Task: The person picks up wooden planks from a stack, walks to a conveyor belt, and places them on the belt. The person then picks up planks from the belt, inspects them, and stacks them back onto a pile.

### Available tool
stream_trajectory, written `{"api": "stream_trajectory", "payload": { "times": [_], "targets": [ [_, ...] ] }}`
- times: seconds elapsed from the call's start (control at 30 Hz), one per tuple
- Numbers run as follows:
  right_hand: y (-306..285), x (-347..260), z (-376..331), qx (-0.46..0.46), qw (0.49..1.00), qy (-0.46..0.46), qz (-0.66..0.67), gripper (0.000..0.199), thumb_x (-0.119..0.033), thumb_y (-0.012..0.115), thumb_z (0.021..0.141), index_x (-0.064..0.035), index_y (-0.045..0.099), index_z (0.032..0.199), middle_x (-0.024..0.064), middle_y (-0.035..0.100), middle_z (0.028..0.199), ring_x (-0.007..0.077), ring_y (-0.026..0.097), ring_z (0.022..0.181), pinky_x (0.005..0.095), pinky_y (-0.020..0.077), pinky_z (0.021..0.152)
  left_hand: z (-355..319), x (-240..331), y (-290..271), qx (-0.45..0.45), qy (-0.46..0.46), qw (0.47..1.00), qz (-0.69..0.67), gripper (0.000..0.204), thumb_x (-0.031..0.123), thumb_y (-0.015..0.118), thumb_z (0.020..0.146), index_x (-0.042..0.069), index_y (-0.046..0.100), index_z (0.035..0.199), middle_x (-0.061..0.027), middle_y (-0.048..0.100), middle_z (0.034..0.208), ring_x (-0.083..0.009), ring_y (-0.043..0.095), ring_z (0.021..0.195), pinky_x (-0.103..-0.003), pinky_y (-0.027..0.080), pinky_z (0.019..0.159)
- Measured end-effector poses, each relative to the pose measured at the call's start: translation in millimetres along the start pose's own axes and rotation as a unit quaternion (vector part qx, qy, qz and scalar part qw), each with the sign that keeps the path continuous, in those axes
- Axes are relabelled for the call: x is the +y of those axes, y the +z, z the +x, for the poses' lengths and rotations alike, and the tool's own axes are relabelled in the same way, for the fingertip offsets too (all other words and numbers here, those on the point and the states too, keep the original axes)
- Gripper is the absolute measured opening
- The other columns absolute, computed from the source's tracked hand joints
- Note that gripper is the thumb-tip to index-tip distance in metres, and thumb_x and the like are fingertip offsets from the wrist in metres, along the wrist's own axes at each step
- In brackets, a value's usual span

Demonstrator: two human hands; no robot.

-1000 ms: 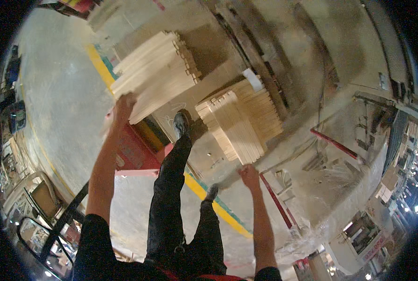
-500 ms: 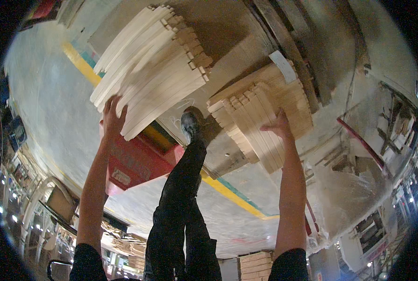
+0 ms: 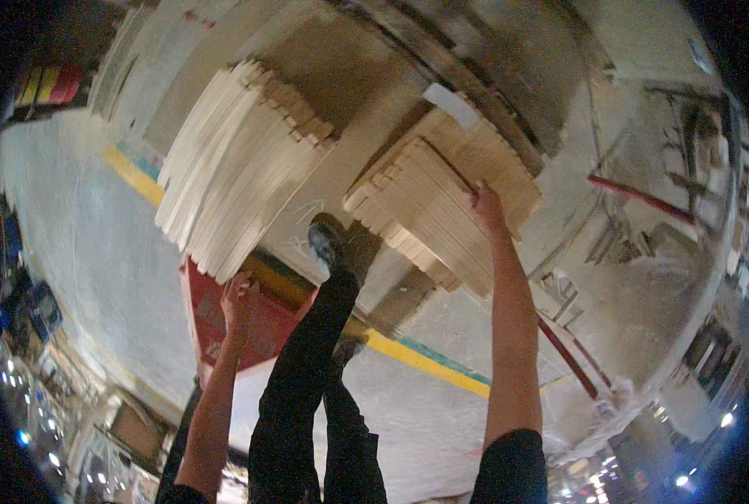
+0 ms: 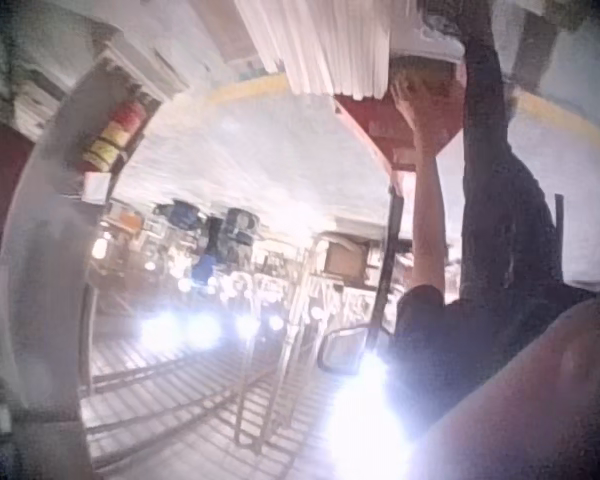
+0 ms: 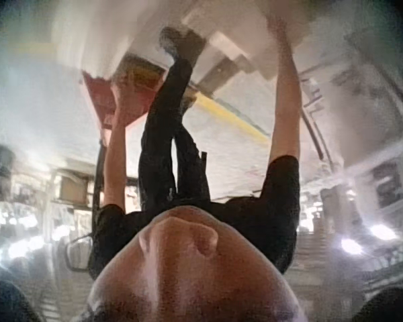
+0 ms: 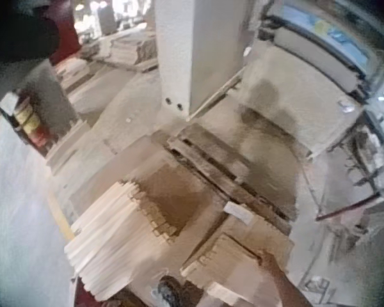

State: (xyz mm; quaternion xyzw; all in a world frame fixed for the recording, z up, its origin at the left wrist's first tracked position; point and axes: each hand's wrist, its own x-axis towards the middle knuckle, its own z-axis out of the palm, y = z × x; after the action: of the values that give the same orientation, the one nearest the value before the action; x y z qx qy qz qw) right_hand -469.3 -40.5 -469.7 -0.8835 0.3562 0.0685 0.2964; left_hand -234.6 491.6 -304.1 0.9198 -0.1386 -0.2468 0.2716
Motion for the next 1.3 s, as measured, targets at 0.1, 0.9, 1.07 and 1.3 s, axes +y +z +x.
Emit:
{"api": "stream_trajectory", "payload": {
  "times": [0.1,0.9,1.07,1.3],
  "targets": [
    [-12.3,-31.7,1.1,-0.065,0.988,0.116,-0.071,0.028,-0.028,0.05,0.094,-0.0004,0.055,0.094,0.0209,0.061,0.095,0.0308,0.058,0.096,0.0393,0.0444,0.083,-16.6,-5.7,23.8,0.016,-0.023,0.997,-0.078,0.022,0.004,0.062,0.082,0.004,0.062,0.104,-0.0101,0.063,0.095,-0.0203,0.062,0.081,-0.03,0.052,0.069],
    [-6.2,14.1,32.5,-0.061,0.971,0.135,0.189,0.033,-0.029,0.051,0.092,-0.0028,0.057,0.111,0.0208,0.059,0.106,0.0347,0.056,0.098,0.0433,0.0446,0.087,-25.3,-49.2,32.9,-0.132,-0.225,0.947,-0.186,0.019,0.01,0.058,0.089,-0.001,0.061,0.104,-0.0079,0.063,0.088,-0.0133,0.062,0.074,-0.027,0.054,0.063],
    [-1.4,41.8,37.0,0.018,0.999,0.048,0.005,0.025,-0.016,0.043,0.094,0.0004,0.057,0.107,0.0217,0.061,0.101,0.0332,0.058,0.092,0.0411,0.0449,0.081,-38.4,-94.0,25.3,-0.151,-0.211,0.953,-0.155,0.02,0.01,0.058,0.088,0.0,0.061,0.106,-0.0098,0.063,0.093,-0.0145,0.063,0.076,-0.029,0.055,0.064],
    [-117.6,-87.8,-17.1,0.149,0.984,0.042,-0.09,0.032,-0.026,0.04,0.098,0.0031,0.052,0.097,0.0267,0.061,0.084,0.0468,0.057,0.085,0.0516,0.0441,0.071,-60.8,-62.9,-19.6,-0.127,-0.117,0.981,-0.087,0.019,0.008,0.059,0.087,-0.001,0.062,0.103,-0.0094,0.064,0.099,-0.0169,0.063,0.082,-0.029,0.053,0.068]
  ]
}}
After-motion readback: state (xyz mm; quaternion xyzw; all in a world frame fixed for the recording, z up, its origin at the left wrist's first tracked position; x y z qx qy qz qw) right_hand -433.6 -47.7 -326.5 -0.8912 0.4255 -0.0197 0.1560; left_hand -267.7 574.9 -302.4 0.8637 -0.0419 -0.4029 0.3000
